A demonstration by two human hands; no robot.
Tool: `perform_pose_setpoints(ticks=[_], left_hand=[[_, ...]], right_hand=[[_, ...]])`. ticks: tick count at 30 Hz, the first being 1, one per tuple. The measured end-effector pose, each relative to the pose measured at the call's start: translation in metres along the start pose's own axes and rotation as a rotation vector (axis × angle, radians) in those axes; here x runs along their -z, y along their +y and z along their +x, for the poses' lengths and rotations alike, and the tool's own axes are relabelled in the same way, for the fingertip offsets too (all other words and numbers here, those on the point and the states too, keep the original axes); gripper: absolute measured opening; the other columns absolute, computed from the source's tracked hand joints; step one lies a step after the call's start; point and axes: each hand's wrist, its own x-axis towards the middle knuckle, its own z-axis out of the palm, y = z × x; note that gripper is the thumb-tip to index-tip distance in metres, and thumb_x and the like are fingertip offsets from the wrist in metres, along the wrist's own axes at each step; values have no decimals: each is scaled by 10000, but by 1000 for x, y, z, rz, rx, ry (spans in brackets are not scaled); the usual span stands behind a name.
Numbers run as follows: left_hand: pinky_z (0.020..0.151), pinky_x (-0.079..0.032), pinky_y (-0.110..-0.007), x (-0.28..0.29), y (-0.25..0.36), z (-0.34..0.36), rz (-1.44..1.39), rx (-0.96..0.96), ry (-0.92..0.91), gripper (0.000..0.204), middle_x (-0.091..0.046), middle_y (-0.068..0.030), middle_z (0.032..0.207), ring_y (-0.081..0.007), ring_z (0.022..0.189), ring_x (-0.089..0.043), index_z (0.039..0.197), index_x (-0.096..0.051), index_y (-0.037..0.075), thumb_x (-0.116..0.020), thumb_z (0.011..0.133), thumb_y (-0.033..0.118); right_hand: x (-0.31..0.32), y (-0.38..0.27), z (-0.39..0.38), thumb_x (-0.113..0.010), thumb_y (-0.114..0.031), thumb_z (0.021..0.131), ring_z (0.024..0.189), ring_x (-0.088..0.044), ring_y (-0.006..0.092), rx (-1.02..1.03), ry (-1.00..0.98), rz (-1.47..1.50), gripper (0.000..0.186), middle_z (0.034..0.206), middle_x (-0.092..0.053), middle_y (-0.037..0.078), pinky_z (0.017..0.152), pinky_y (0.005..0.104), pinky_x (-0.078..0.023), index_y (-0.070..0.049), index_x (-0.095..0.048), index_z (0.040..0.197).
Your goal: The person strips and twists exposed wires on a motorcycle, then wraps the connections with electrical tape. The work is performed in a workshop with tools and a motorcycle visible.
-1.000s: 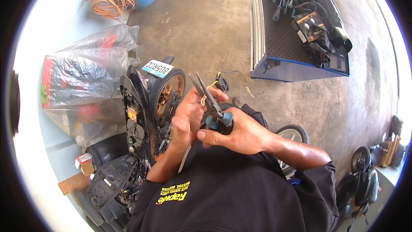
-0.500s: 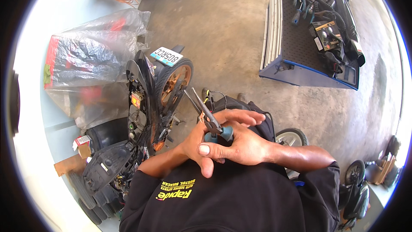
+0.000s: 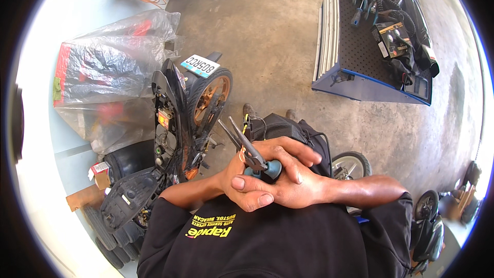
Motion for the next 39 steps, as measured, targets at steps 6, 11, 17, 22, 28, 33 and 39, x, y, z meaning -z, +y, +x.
perform_pose_setpoints(ticks=[6, 11, 17, 22, 28, 33, 39], left_hand=[[990, -573, -430, 0, 1, -5, 6, 21, 57, 368, -733, -196, 1110, -312, 1066, -743, 1027, -734, 17, -723, 733, 240], [919, -601, -421, -8, 15, -4, 68, -13, 122, 294, -733, -189, 1030, -297, 984, -760, 963, -718, 15, -710, 750, 217], [945, -640, -504, -14, 30, -11, 137, 36, 187, 282, -689, -207, 944, -303, 920, -723, 854, -668, 5, -686, 738, 262], [926, -644, -496, -13, 34, -11, 178, 63, 205, 199, -692, -200, 928, -296, 898, -722, 828, -662, 19, -645, 747, 200], [882, -599, -400, 11, 11, -9, 72, 194, 243, 186, -750, -155, 961, -244, 949, -749, 960, -716, -22, -655, 863, 125], [958, -589, -398, 36, 29, 12, 195, 168, 191, 353, -803, -161, 1104, -249, 1049, -764, 1140, -777, -40, -775, 1008, 288], [872, -642, -307, 29, 55, 13, 560, 59, 680, 417, -805, -156, 1137, -188, 977, -780, 1296, -759, -38, -894, 983, 202]], right_hand=[[-3, 10, -3, -679, -333, 981, 1082, -714, 194, 135, 36, 181, 418, 1234, -723, 121, 909, 343, -588, -36, -684, 1276], [-8, 12, -7, -674, -336, 1017, 1074, -717, 198, 156, 47, 186, 384, 1202, -725, 118, 904, 345, -592, -45, -685, 1268], [-15, 12, -8, -668, -339, 1060, 1064, -719, 203, 180, 25, 221, 347, 1164, -727, 114, 897, 348, -598, -55, -686, 1258], [-16, 17, -15, -663, -342, 1096, 1056, -722, 207, 221, 21, 242, 319, 1133, -729, 111, 891, 350, -603, -63, -686, 1250], [-6, 14, 4, -563, -454, 1170, 912, -745, 183, 84, 105, 292, 399, 940, -738, 82, 816, 351, -606, -89, -702, 1250], [2, -7, 18, -525, -523, 1192, 896, -771, 196, 148, 190, 630, 535, 916, -775, 84, 831, 368, -611, -31, -728, 1245], [24, 5, 31, -651, -504, 1151, 786, -636, 155, 207, 627, 392, 533, 875, -743, 47, 744, 377, -517, -5, -735, 983]])
